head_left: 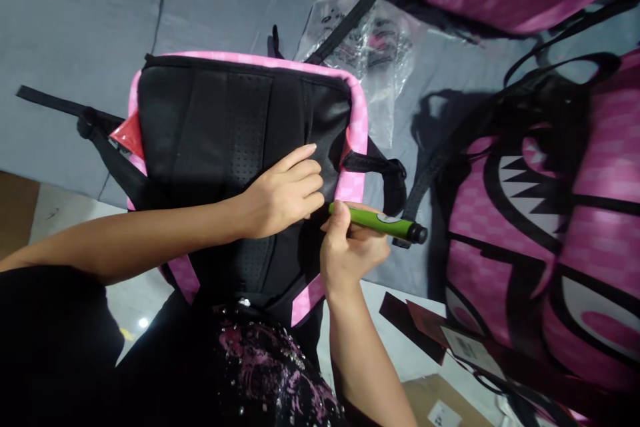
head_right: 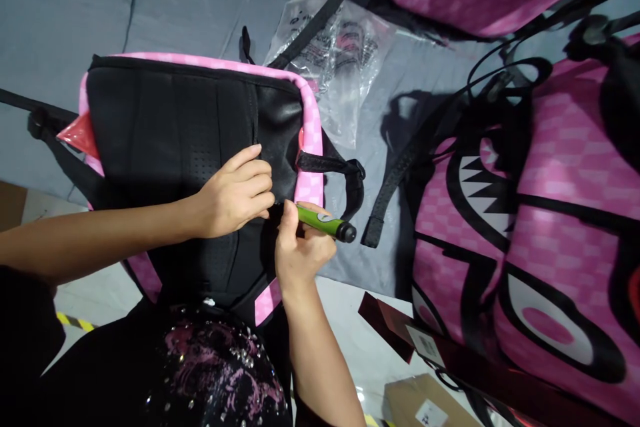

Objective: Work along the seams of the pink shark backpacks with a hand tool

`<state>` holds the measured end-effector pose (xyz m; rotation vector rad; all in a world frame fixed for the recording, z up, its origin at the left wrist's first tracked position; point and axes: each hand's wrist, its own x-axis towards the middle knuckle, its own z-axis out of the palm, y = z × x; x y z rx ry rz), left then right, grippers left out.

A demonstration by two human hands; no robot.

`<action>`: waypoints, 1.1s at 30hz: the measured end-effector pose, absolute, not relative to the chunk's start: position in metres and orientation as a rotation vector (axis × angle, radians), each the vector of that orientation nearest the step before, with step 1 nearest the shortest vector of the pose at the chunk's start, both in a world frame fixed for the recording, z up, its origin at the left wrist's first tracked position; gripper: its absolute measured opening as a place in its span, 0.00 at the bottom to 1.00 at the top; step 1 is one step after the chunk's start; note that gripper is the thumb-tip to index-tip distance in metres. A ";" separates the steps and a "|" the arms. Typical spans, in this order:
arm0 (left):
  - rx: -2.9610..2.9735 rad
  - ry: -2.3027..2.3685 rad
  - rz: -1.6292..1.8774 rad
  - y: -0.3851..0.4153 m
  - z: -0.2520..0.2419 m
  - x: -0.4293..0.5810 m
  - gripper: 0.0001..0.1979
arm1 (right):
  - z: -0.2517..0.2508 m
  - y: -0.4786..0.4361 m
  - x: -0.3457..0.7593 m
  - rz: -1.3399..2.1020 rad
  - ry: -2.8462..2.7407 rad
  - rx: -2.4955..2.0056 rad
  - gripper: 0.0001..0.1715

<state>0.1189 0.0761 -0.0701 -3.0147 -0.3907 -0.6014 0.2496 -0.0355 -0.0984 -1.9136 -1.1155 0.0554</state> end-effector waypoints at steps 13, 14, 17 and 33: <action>-3.027 -0.381 -0.690 0.073 -0.072 0.118 0.11 | -0.104 -0.042 0.248 0.248 -0.938 -1.836 0.15; -3.030 -0.379 -0.696 0.073 -0.072 0.118 0.11 | -0.104 -0.043 0.247 0.230 -0.898 -1.810 0.14; -3.035 -0.390 -0.701 0.073 -0.072 0.118 0.10 | -0.104 -0.044 0.243 0.288 -0.801 -1.695 0.14; -3.098 -0.271 -0.327 0.098 -0.059 0.135 0.12 | -0.108 -0.043 0.255 0.363 -0.849 -1.756 0.19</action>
